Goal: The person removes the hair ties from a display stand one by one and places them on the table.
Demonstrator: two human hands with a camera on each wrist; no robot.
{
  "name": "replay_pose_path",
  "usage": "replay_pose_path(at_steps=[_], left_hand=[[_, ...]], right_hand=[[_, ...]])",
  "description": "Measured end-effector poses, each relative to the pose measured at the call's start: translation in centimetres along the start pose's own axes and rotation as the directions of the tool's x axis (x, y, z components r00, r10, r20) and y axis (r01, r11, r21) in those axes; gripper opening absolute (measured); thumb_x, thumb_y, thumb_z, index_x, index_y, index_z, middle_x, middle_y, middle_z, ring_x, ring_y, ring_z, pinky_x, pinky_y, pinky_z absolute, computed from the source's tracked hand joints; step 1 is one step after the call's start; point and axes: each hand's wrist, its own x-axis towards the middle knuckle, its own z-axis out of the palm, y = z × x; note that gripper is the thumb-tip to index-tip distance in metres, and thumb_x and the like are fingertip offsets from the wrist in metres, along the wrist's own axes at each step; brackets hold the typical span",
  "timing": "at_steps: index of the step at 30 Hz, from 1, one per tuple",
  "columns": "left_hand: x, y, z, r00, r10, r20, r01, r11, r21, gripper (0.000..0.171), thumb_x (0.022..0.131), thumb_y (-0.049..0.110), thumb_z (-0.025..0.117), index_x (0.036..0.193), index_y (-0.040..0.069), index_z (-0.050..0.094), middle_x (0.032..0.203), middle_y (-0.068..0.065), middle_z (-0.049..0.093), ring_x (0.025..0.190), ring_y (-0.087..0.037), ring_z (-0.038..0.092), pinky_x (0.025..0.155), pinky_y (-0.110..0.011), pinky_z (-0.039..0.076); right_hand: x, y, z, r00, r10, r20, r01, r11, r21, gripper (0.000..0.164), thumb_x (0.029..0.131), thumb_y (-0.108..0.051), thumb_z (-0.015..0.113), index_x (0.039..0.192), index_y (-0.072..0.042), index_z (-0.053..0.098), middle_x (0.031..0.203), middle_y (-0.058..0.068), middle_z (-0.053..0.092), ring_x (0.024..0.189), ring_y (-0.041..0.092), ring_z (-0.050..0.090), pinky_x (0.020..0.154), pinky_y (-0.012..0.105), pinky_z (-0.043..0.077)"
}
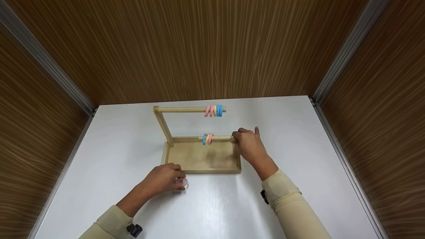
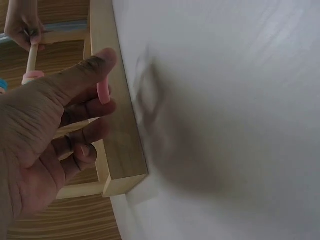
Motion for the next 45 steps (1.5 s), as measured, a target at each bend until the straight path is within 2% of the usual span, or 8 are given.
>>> replay_pose_path(at_steps=[4, 12, 16, 24, 31, 34, 41, 45], left_hand=[[-0.2, 0.3, 1.0, 1.000, 0.019, -0.009, -0.018, 0.998, 0.066, 0.023, 0.087, 0.040, 0.095, 0.102, 0.024, 0.089, 0.102, 0.006, 0.078, 0.089, -0.013, 0.070, 0.070, -0.031, 0.060], [-0.4, 0.3, 2.0, 1.000, 0.006, -0.011, -0.005, 0.993, 0.114, 0.017, 0.085, 0.038, 0.095, 0.097, 0.030, 0.088, 0.102, 0.008, 0.076, 0.088, -0.012, 0.069, 0.067, -0.029, 0.059], [-0.4, 0.3, 2.0, 1.000, 0.003, -0.007, -0.002, 0.994, 0.113, 0.017, 0.085, 0.038, 0.096, 0.098, 0.030, 0.088, 0.104, 0.007, 0.076, 0.090, -0.013, 0.070, 0.066, -0.030, 0.060], [-0.6, 0.0, 1.9, 1.000, 0.011, -0.001, -0.011, 0.998, 0.059, 0.024, 0.081, 0.036, 0.100, 0.099, 0.027, 0.088, 0.105, 0.006, 0.073, 0.090, -0.014, 0.068, 0.064, -0.029, 0.058], [-0.7, 0.0, 1.9, 1.000, 0.015, -0.005, -0.015, 0.996, 0.091, 0.030, 0.079, 0.040, 0.101, 0.101, 0.025, 0.087, 0.110, 0.005, 0.075, 0.092, -0.015, 0.070, 0.066, -0.030, 0.061], [-0.8, 0.0, 1.8, 1.000, 0.007, -0.005, -0.007, 0.997, 0.078, 0.030, 0.078, 0.040, 0.101, 0.099, 0.025, 0.086, 0.111, 0.005, 0.075, 0.093, -0.016, 0.071, 0.067, -0.032, 0.061], [-0.9, 0.2, 1.1, 1.000, -0.003, 0.010, 0.002, 0.999, 0.048, 0.030, 0.090, 0.047, 0.091, 0.105, 0.022, 0.085, 0.110, 0.004, 0.078, 0.097, -0.016, 0.077, 0.075, -0.034, 0.064], [-0.7, 0.1, 0.2, 1.000, -0.021, 0.011, 0.021, 1.000, 0.019, 0.029, 0.099, 0.041, 0.084, 0.116, 0.018, 0.086, 0.110, 0.002, 0.080, 0.098, -0.018, 0.079, 0.077, -0.036, 0.065]], right_hand=[[0.0, 0.0, 0.1, 1.000, 0.003, 0.006, -0.003, 1.000, -0.004, 0.016, 0.102, 0.010, 0.067, 0.101, -0.003, 0.076, 0.093, 0.014, 0.078, 0.093, 0.039, 0.079, 0.106, 0.091, 0.040], [0.0, 0.3, 0.3, 1.000, 0.008, 0.014, -0.008, 1.000, -0.001, 0.016, 0.103, 0.010, 0.066, 0.104, -0.001, 0.077, 0.097, 0.016, 0.078, 0.097, 0.040, 0.079, 0.108, 0.091, 0.039], [0.0, 0.3, 0.2, 1.000, 0.012, 0.017, -0.012, 1.000, 0.004, 0.017, 0.103, 0.010, 0.065, 0.107, 0.000, 0.078, 0.098, 0.016, 0.079, 0.098, 0.040, 0.079, 0.108, 0.091, 0.039], [0.0, 0.3, 0.3, 1.000, -0.011, -0.004, 0.011, 1.000, -0.010, 0.017, 0.101, 0.012, 0.067, 0.102, -0.001, 0.077, 0.093, 0.015, 0.077, 0.092, 0.039, 0.078, 0.105, 0.091, 0.042], [0.1, 0.3, 0.3, 1.000, -0.014, 0.001, 0.014, 1.000, -0.012, 0.017, 0.102, 0.011, 0.067, 0.106, 0.000, 0.078, 0.094, 0.016, 0.077, 0.093, 0.040, 0.078, 0.104, 0.090, 0.043], [0.1, 0.3, 0.3, 1.000, -0.005, 0.007, 0.006, 1.000, -0.008, 0.016, 0.102, 0.010, 0.067, 0.107, 0.000, 0.079, 0.095, 0.017, 0.078, 0.094, 0.041, 0.079, 0.105, 0.090, 0.043], [0.2, 0.3, 0.1, 1.000, 0.003, 0.020, -0.003, 1.000, -0.006, 0.017, 0.102, 0.010, 0.067, 0.107, 0.000, 0.079, 0.095, 0.017, 0.078, 0.093, 0.040, 0.078, 0.105, 0.090, 0.043], [0.2, 0.3, 0.2, 1.000, 0.009, 0.021, -0.009, 1.000, -0.007, 0.017, 0.101, 0.011, 0.067, 0.108, 0.000, 0.079, 0.095, 0.017, 0.078, 0.093, 0.040, 0.079, 0.106, 0.089, 0.043]])
